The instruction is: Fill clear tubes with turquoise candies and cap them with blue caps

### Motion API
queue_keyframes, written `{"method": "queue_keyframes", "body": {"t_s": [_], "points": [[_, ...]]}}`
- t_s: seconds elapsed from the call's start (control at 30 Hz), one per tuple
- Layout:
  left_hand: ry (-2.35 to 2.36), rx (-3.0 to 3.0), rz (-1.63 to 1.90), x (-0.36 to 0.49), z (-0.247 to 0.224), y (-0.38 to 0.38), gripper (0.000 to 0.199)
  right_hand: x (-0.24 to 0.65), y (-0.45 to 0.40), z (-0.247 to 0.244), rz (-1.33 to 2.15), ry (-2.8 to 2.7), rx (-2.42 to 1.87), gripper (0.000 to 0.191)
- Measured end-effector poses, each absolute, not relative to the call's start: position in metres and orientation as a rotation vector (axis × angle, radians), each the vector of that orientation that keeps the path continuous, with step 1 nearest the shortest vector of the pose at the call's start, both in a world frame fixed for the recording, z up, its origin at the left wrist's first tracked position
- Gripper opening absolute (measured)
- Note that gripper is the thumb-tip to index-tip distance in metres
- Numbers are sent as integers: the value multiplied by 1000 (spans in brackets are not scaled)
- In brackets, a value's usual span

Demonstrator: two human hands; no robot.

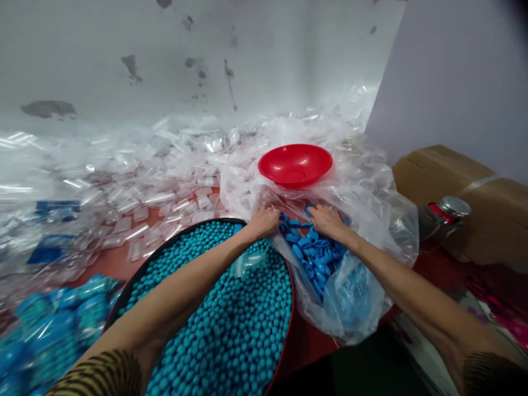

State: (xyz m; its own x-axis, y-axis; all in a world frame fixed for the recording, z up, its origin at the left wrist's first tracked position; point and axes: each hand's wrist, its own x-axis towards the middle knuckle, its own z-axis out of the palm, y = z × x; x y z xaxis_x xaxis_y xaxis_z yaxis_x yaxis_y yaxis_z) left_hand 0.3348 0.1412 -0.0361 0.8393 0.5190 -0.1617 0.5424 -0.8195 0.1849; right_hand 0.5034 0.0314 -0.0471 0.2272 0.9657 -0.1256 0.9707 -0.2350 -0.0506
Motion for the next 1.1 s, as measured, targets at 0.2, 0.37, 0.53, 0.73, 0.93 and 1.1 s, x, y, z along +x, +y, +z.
{"method": "queue_keyframes", "body": {"t_s": [0.2, 0.37, 0.53, 0.73, 0.93, 1.1], "points": [[521, 2777, -143, 332, -29, 109, 27, 481, 7, -53, -258, 2209, 2323, 27], [303, 2761, 68, 297, -14, 66, 25, 459, -18, -59, -392, 2419, 2222, 30], [259, 2535, 342, 229, 0, 39, 27, 434, -24, -29, -194, 2299, 2082, 26], [810, 2449, 312, 154, -12, 43, 28, 358, 12, 4, -201, 2434, 2028, 20], [1297, 2492, 343, 117, -28, 97, 34, 311, 94, -24, -394, 2782, 1963, 29], [1426, 2463, 184, 122, -36, 141, 33, 287, 134, -45, -478, 2762, 1923, 39]]}}
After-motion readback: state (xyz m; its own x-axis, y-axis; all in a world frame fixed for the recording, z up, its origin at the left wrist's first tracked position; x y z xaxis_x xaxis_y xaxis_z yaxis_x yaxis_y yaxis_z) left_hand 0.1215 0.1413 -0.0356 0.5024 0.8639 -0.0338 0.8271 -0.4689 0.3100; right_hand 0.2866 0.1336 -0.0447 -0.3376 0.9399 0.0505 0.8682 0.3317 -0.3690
